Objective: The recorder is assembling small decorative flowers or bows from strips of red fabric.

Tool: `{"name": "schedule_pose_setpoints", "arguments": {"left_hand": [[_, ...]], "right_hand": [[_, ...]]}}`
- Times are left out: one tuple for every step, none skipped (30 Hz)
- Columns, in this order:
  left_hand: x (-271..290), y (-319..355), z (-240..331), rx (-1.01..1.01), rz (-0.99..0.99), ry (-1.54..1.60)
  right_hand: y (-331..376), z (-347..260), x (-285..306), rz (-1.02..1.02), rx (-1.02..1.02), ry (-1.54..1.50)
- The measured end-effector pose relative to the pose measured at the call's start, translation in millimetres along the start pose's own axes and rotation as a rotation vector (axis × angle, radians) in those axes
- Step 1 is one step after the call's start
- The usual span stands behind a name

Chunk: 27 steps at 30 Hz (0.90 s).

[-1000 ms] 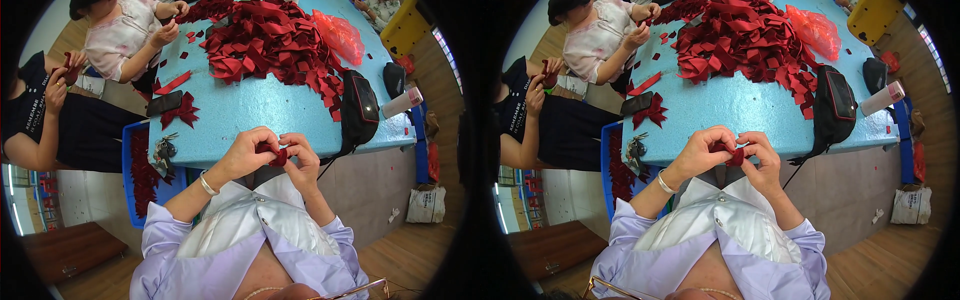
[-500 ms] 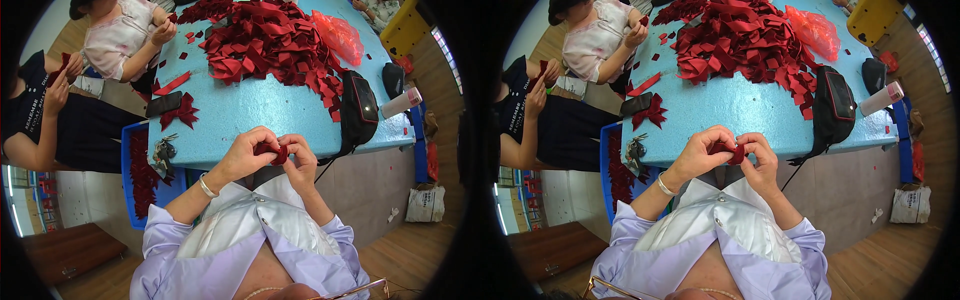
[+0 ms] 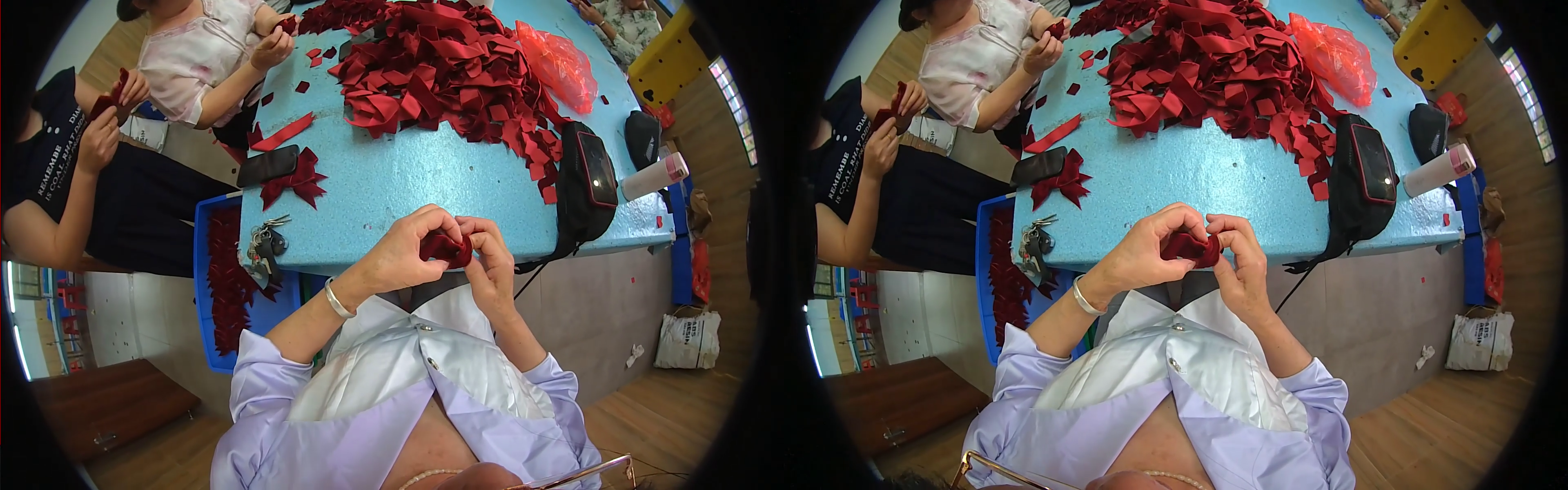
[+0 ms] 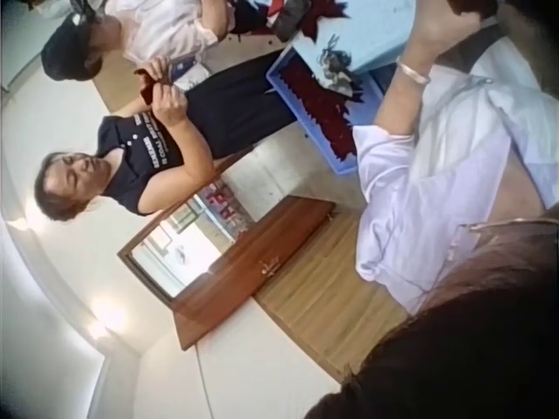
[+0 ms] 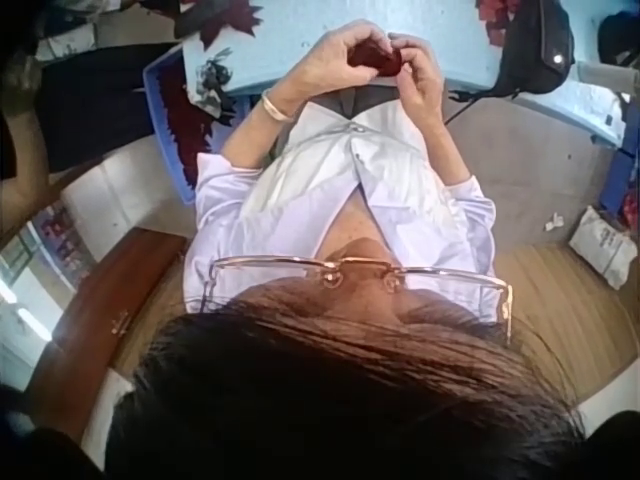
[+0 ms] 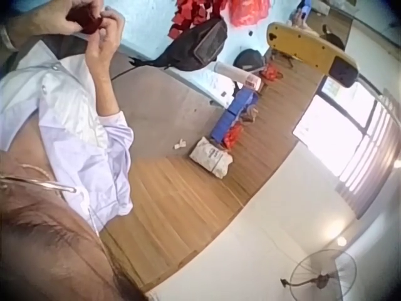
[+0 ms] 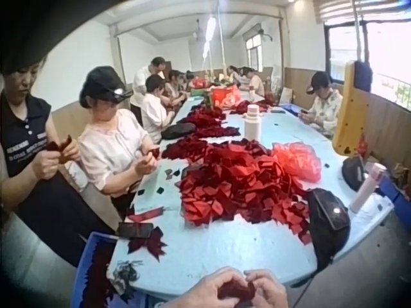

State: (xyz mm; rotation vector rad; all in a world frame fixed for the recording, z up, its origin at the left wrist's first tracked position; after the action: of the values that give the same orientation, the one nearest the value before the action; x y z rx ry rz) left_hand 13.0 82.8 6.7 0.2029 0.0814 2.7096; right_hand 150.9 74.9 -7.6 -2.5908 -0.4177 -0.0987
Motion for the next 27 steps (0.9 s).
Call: {"name": "schedule_pose_setpoints", "arguments": {"left_hand": [[-0.3,0.0,-1.8,0.005,-0.009,0.056],[-0.3,-0.2,-3.2,0.011,-0.020,0.112],[0.2,-0.2,-3.4,0.010,-0.019,0.114],[0.5,-0.1,-3.5,0.010,-0.022,0.100],[0.7,0.2,-3.4,0.010,-0.025,0.085],[1.1,0.5,-3.3,0.010,-0.027,0.071],[1.7,0.8,-2.8,0.010,-0.026,0.072],[2.3,1.2,-1.6,0.004,-0.035,0.151],[3.0,1.6,-0.4,-0.001,-0.045,0.231],[3.4,2.1,0.2,-0.007,-0.055,0.310],[3.8,2.6,0.0,-0.008,-0.054,0.311],[4.9,3.2,-1.1,-0.004,-0.043,0.329],[5.9,3.9,-2.3,0.000,-0.032,0.347],[6.9,4.5,-3.4,0.005,-0.021,0.365],[6.8,5.0,-4.0,0.003,-0.020,0.367],[7.8,5.3,-4.1,-0.009,0.004,0.379],[8.3,5.5,-3.8,-0.020,0.026,0.390],[8.8,5.7,-3.7,-0.031,0.048,0.402],[7.6,5.7,-4.3,-0.031,0.049,0.403],[6.5,5.7,-4.9,-0.035,0.058,0.370],[5.6,5.7,-5.4,-0.040,0.067,0.337],[5.5,5.8,-5.7,-0.044,0.077,0.304],[5.5,5.7,-5.5,-0.044,0.078,0.305],[6.0,5.8,-5.0,-0.042,0.088,0.292],[6.6,5.9,-4.4,-0.040,0.098,0.278],[7.3,6.1,-4.2,-0.038,0.108,0.264],[7.9,6.0,-4.5,-0.038,0.110,0.265]], "right_hand": [[1.3,2.8,-0.6,0.016,-0.033,-0.055],[2.9,6.0,-1.6,0.033,-0.067,-0.110],[4.3,8.5,-2.5,0.050,-0.101,-0.165],[5.0,8.0,-3.7,0.048,-0.101,-0.164],[6.4,9.7,-4.3,0.069,-0.136,-0.224],[7.8,11.6,-5.1,0.089,-0.170,-0.284],[9.1,13.4,-5.9,0.110,-0.204,-0.344],[9.5,12.9,-7.2,0.108,-0.205,-0.343],[10.3,14.3,-8.1,0.135,-0.228,-0.399],[11.1,15.6,-9.2,0.161,-0.252,-0.455],[11.6,17.1,-10.3,0.187,-0.275,-0.511],[11.1,16.8,-12.2,0.185,-0.275,-0.510],[10.4,16.1,-12.5,0.202,-0.262,-0.491],[9.8,15.4,-12.6,0.219,-0.249,-0.471],[9.4,14.9,-12.0,0.235,-0.235,-0.452],[9.5,15.7,-12.5,0.233,-0.236,-0.451],[10.6,17.3,-12.9,0.232,-0.244,-0.457],[11.8,19.1,-13.4,0.230,-0.252,-0.463],[12.5,20.6,-13.9,0.228,-0.260,-0.468],[12.6,21.2,-14.8,0.227,-0.260,-0.468],[12.3,21.2,-15.0,0.239,-0.250,-0.460],[12.0,21.4,-15.7,0.249,-0.241,-0.451],[11.8,21.4,-15.9,0.260,-0.231,-0.443],[11.8,21.8,-16.7,0.258,-0.232,-0.443],[12.3,23.0,-17.8,0.261,-0.245,-0.458],[12.8,24.1,-18.6,0.264,-0.259,-0.472],[13.1,25.2,-19.2,0.266,-0.273,-0.487]]}}
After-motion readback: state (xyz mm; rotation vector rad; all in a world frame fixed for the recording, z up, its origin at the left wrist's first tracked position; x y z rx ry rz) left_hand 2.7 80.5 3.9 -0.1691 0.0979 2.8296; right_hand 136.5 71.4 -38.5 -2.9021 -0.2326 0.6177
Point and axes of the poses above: each hand's wrist, its own y-axis away from the middle knuckle, its own x-axis out of the back of the hand, z = x × y, the point moved 7 cm from there along -y, towards the middle knuckle, and after that the axes turned 6 degrees about x, right-handed, at the moved point
